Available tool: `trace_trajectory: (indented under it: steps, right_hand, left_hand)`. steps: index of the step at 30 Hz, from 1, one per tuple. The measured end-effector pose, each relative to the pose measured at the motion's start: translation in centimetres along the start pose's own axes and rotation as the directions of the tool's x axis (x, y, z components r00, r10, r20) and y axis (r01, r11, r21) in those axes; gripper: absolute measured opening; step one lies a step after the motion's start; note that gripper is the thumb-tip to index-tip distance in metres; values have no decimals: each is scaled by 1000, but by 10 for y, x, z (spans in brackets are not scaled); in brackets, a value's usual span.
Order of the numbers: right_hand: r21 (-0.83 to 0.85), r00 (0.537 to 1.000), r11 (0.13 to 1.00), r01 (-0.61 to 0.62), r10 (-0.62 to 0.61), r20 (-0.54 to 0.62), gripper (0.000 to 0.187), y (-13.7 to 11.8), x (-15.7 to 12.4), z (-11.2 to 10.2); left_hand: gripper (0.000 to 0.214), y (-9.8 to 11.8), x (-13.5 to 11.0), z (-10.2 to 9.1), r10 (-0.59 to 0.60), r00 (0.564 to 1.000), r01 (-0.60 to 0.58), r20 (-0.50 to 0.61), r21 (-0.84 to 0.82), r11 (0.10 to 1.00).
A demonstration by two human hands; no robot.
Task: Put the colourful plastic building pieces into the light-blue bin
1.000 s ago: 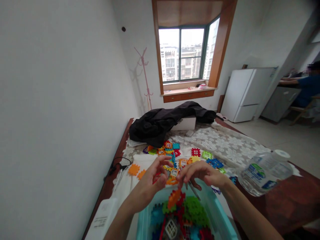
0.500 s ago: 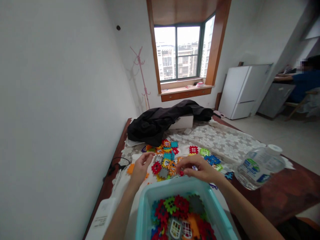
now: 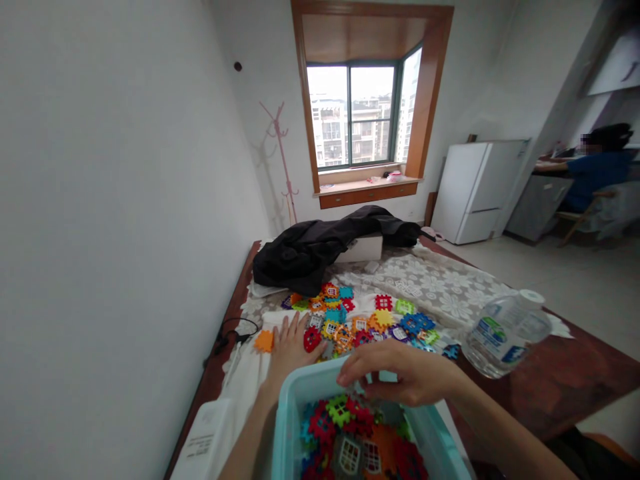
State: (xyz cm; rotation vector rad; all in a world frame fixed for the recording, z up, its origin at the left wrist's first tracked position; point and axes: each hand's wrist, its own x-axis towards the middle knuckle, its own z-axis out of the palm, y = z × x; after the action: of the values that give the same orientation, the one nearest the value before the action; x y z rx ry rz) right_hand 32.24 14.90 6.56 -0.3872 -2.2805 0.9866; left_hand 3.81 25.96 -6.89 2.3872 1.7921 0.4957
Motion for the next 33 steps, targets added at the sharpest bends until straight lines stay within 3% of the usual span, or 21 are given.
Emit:
trace_trajectory:
  steps: [3,6,8,9,11,12,14,17,20,24,26,29,33]
  right_hand:
    - [-57,1000,998,7,-8,-25,32,-3,-3,1]
    - [-99,972,995,-21,-3,-236,26,16,-20,-2]
    - [-134,882,979,-156,77,-465,25,42,-41,-3]
    - [-150,798,950,-272,136,-587,28,58,-55,-2]
    - [-193,648,834,-517,234,-725,38,91,-87,5]
    - [-229,600,742,-630,277,-751,45,106,-103,11]
    - [-301,506,489,-819,366,-781,64,132,-132,25]
    - [-385,444,223,-895,500,-743,88,149,-153,42]
    - [-422,440,173,-890,571,-693,90,148,-147,43]
    - [-515,543,243,-822,608,-579,79,142,-126,35]
    - [-573,582,230,-786,587,-563,72,144,-119,35]
    - [-617,580,114,-779,505,-639,69,154,-116,38]
    - [-573,515,7,-820,445,-732,75,166,-117,37]
  left_hand:
    - [77,-2,3,0,70,997,-70,-13,-90,993]
    - [66,-1,5,-3,154,987,-159,-39,-211,965]
    - [56,3,5,-6,151,985,-166,-80,-225,960]
    - [51,5,4,-8,107,987,-130,-124,-198,972]
    - [46,10,2,-9,-42,972,16,-232,-111,994]
    - [48,11,1,-9,-119,955,102,-273,-73,992]
    - [60,13,0,-7,-219,938,222,-268,-21,975]
    - [76,12,2,0,-228,967,234,-117,41,971]
    - [73,10,6,5,-128,991,130,-36,43,991]
    - [69,9,8,8,59,998,-58,27,-39,998]
    - [69,7,8,8,108,994,-107,20,-38,994]
    - [80,5,6,8,66,996,-64,-60,45,997]
    - [101,5,3,6,-85,994,94,-74,124,988]
